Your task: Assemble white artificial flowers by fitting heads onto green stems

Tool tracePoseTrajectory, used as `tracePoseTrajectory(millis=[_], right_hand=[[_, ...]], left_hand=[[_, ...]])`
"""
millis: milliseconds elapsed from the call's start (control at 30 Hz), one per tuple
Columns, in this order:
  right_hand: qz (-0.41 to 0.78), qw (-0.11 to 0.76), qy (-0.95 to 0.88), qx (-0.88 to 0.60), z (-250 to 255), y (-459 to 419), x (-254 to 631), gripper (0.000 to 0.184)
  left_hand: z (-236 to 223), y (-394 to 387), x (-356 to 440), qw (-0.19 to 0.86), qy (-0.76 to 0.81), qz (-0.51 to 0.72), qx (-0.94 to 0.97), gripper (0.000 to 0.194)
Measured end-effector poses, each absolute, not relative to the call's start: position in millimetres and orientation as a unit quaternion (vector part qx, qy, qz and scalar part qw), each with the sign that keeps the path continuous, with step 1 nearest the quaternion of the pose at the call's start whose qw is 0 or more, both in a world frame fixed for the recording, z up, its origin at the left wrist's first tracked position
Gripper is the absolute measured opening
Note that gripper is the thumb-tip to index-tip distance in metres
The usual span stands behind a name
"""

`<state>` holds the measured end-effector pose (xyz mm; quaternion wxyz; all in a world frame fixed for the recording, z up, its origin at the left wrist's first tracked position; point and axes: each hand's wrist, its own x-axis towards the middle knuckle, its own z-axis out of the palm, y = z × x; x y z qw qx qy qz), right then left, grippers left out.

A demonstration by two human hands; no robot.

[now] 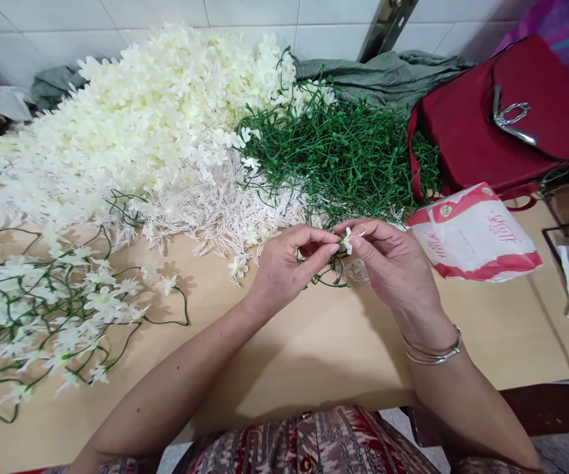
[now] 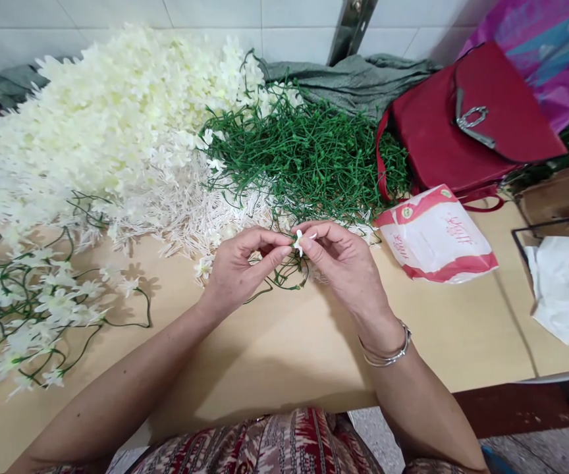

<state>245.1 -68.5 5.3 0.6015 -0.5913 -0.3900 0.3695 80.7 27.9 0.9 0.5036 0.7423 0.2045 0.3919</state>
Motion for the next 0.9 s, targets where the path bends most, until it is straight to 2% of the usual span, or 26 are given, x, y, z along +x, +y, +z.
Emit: tracePoseTrajectory(millis=[233, 500, 700, 900], right_hand=[[0.280, 0.591, -0.419, -0.630, 4.3, -67.8, 236.2, 0.022], [0.338, 0.598, -0.377, -0.622, -2.4, -61.7, 229.3, 0.041], [0.387, 0.579, -0.372, -0.614, -9.3, -56.1, 230.0, 0.045], [0.385, 0.579, -0.373, -0.614, -19.1, -52.3, 230.5, 0.045]], left_hand=[[2.0, 27.0, 79.9, 0.440, 0.229, 0.380, 0.781, 0.004], [-5.3, 29.4, 77.7, 0.420, 0.248, 0.344, 0.803, 0.006], [-16.7, 31.5, 78.8, 0.465, 0.270, 0.323, 0.779, 0.007], [-24.7, 33.9, 78.5, 0.480, 0.291, 0.302, 0.770, 0.008]])
